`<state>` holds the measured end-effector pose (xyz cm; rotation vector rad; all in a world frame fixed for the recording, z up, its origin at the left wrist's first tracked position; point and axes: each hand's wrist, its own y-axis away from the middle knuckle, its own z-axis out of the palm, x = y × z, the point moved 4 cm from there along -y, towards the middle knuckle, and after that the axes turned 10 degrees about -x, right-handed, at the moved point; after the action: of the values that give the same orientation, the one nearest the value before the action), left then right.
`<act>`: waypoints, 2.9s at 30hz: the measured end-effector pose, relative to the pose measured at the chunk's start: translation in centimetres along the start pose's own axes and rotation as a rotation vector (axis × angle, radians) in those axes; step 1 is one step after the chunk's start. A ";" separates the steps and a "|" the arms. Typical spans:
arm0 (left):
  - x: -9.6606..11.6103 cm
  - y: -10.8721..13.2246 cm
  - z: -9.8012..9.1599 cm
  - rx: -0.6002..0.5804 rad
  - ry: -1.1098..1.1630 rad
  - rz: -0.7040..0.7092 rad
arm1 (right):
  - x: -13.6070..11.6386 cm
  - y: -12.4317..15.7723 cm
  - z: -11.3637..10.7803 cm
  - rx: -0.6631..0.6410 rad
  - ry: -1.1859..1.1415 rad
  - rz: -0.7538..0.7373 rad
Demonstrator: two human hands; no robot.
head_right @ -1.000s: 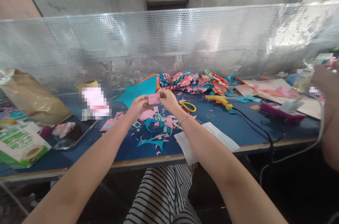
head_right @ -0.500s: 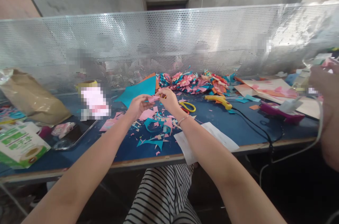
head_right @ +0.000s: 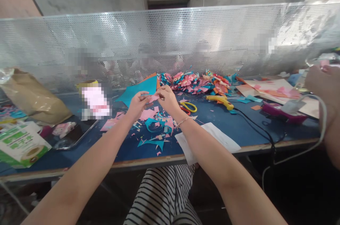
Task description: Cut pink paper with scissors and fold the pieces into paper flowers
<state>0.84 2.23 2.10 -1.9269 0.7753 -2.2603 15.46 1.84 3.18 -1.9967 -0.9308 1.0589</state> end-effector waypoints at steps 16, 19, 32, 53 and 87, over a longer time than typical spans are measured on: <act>0.1 -0.1 0.3 -0.068 -0.077 0.065 | -0.9 0.1 -0.2 0.035 -0.101 0.020; 0.3 0.0 0.3 -0.070 -0.088 0.089 | -0.9 0.0 -0.2 0.016 -0.113 0.020; 0.4 0.1 0.8 -0.080 -0.004 0.066 | -0.8 0.1 -0.2 0.031 -0.117 0.017; 0.1 0.1 0.9 -0.037 0.049 -0.022 | 0.0 0.0 -0.1 0.096 -0.310 0.097; 0.5 0.1 0.7 -0.008 -0.120 0.095 | 0.6 -0.1 1.0 -0.004 -0.558 0.274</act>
<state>1.37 1.69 2.58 -1.9638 0.8415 -2.0695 14.78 2.64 2.60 -1.8975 -0.9421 1.8282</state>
